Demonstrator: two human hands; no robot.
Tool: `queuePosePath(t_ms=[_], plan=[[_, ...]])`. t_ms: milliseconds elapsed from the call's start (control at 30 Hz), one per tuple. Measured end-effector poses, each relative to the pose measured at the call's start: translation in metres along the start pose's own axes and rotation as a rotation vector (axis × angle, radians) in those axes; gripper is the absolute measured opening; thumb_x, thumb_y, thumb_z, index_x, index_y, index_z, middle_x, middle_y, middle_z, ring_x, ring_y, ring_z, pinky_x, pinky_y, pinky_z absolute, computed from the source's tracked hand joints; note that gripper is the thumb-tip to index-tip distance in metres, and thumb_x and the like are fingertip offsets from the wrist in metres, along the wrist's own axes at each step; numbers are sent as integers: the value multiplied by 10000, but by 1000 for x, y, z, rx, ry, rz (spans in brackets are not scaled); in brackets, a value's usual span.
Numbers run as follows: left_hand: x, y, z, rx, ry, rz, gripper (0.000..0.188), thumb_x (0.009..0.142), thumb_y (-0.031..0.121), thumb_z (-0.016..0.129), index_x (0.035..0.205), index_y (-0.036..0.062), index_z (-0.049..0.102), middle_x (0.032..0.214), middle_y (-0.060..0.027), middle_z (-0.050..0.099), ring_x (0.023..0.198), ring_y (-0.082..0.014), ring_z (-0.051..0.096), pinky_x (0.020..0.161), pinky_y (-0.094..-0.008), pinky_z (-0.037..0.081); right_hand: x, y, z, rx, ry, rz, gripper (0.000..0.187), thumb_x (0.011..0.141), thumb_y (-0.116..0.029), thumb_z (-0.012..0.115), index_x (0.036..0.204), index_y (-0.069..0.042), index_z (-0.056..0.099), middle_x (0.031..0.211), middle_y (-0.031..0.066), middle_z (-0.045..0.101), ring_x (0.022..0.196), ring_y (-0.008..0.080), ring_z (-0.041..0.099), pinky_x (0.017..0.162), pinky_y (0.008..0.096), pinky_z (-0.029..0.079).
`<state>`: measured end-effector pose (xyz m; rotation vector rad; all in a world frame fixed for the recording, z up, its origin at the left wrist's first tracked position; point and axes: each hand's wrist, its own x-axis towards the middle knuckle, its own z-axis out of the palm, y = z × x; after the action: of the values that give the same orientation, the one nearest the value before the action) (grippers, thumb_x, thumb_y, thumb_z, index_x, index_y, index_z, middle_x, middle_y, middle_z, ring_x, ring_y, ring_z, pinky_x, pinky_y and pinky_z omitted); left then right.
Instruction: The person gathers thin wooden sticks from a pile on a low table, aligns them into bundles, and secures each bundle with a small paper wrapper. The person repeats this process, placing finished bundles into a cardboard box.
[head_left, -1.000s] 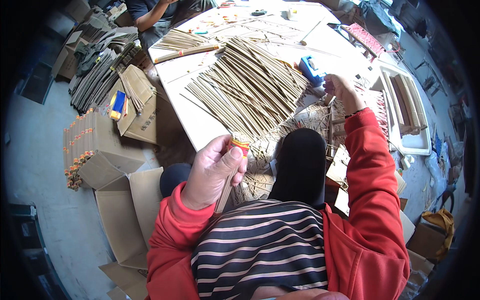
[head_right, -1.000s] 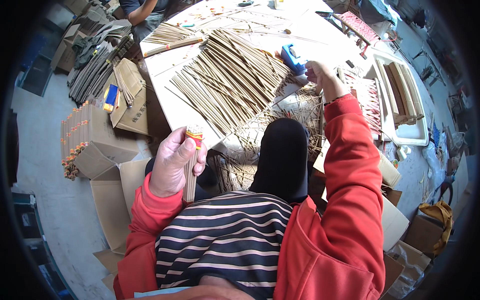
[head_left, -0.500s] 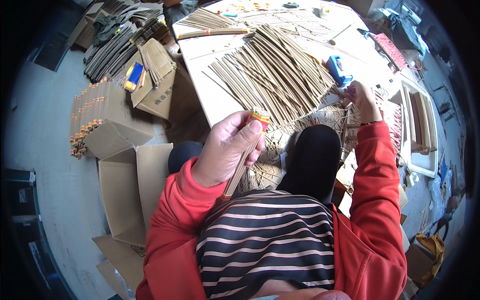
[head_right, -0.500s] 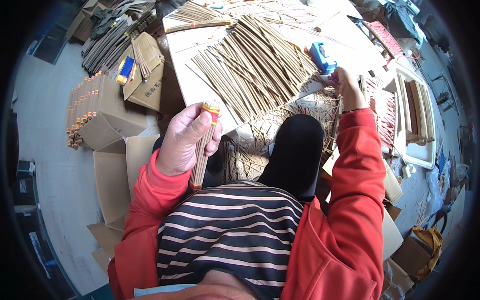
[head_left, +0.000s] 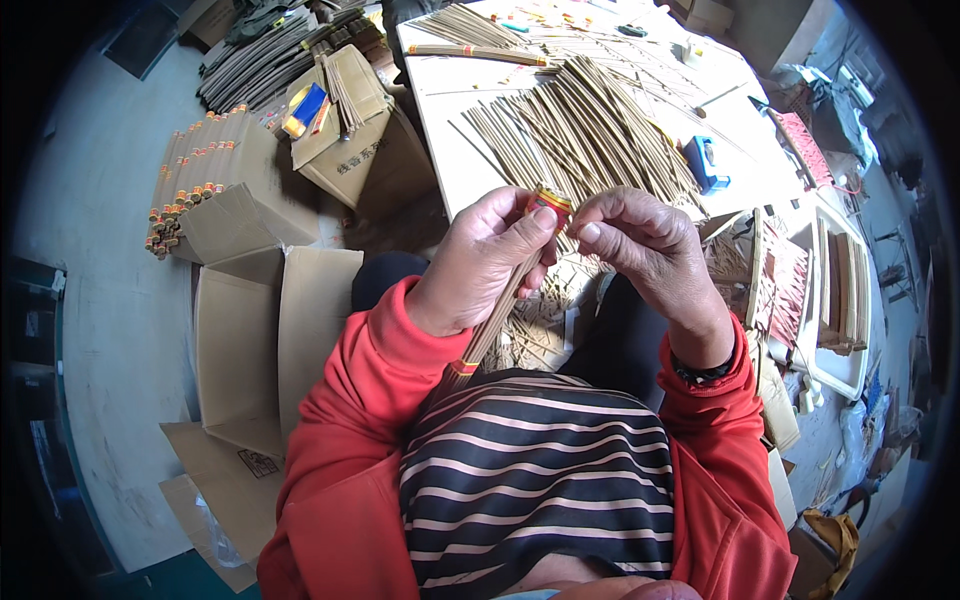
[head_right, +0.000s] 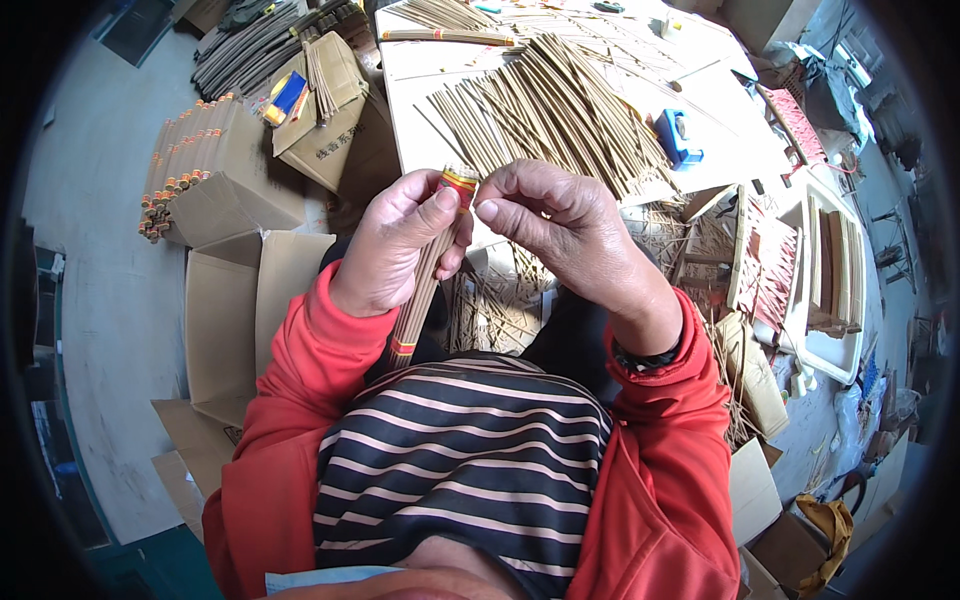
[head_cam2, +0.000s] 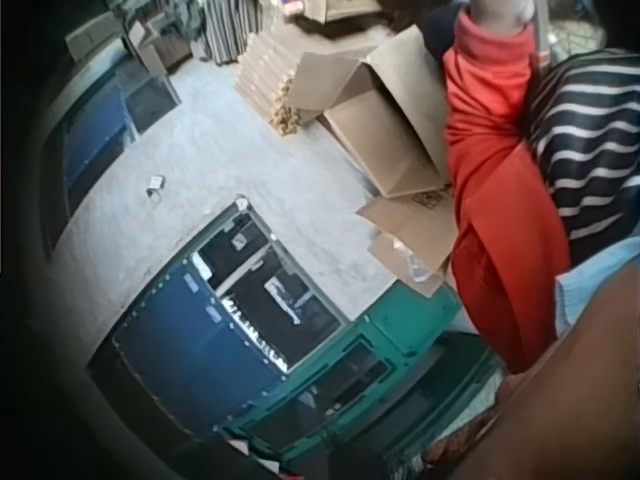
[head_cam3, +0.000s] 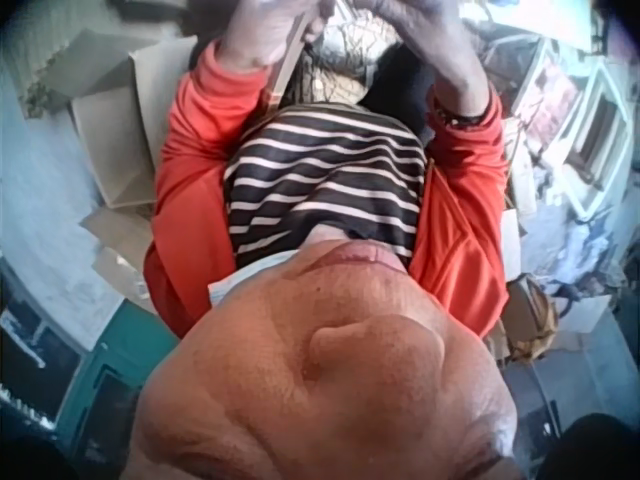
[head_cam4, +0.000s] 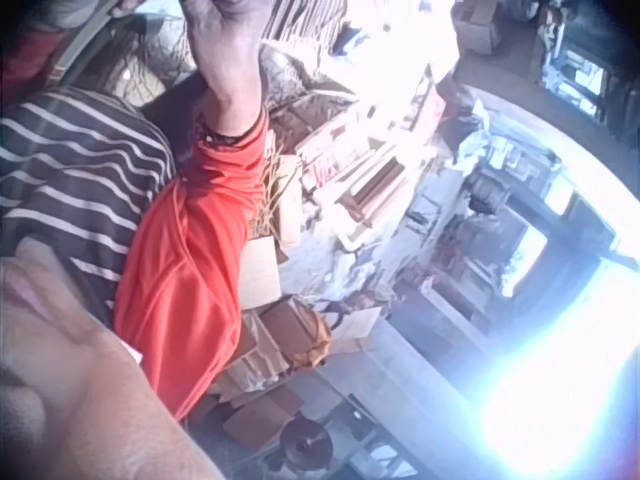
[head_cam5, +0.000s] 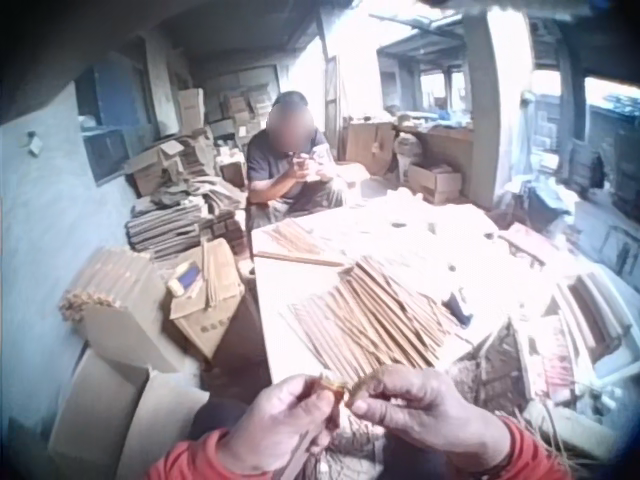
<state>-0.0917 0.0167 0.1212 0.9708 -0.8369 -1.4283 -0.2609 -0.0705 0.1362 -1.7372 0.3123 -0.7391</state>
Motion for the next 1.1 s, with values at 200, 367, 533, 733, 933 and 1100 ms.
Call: queuePosePath(t_ms=[200, 367, 533, 733, 933, 1100], plan=[[-10, 3, -1, -25, 8, 32, 254, 882, 261, 547, 963, 28, 484, 722, -49, 548, 520, -75, 502, 445, -182, 396, 7, 2, 11, -249, 57, -154, 114, 832, -144, 615, 811, -34, 595, 763, 26, 526, 700, 106, 473, 585, 232, 388], [-13, 4, 2, -47, 34, 50, 241, 885, 252, 550, 947, 26, 496, 694, -26, 538, 503, -51, 488, 437, -157, 377, 9, -5, 11, -314, -2, -101, 125, 825, -126, 618, 814, -7, 583, 841, 47, 533, 782, 142, 501, 698, 258, 402], [-14, 4, 0, -48, 28, 57, 259, 878, 268, 558, 949, 29, 489, 703, -35, 543, 516, -61, 494, 452, -167, 389, 6, -10, 11, -133, -40, -45, 151, 834, -147, 610, 814, 0, 580, 834, 48, 536, 780, 119, 503, 685, 241, 402], [-13, 3, 4, -23, 41, 62, 273, 871, 281, 571, 938, 28, 493, 696, -25, 541, 513, -50, 487, 454, -154, 385, 10, -5, 13, -230, -12, 7, 173, 842, -162, 607, 828, 8, 580, 809, 45, 538, 758, 106, 505, 656, 236, 411], [-11, 1, 2, -13, 26, 55, 257, 869, 255, 568, 950, 27, 480, 724, -59, 552, 536, -103, 512, 471, -201, 412, 10, -13, 12, -337, -9, 57, 168, 846, -143, 608, 854, 21, 574, 774, 13, 533, 729, 74, 493, 642, 221, 411], [-9, -1, 2, -39, 16, 42, 248, 870, 251, 565, 938, 25, 489, 722, -60, 554, 538, -106, 512, 477, -205, 414, 8, -14, 13, -91, 9, 245, 163, 846, -137, 611, 854, 22, 573, 759, -9, 525, 724, 44, 476, 637, 200, 404]])
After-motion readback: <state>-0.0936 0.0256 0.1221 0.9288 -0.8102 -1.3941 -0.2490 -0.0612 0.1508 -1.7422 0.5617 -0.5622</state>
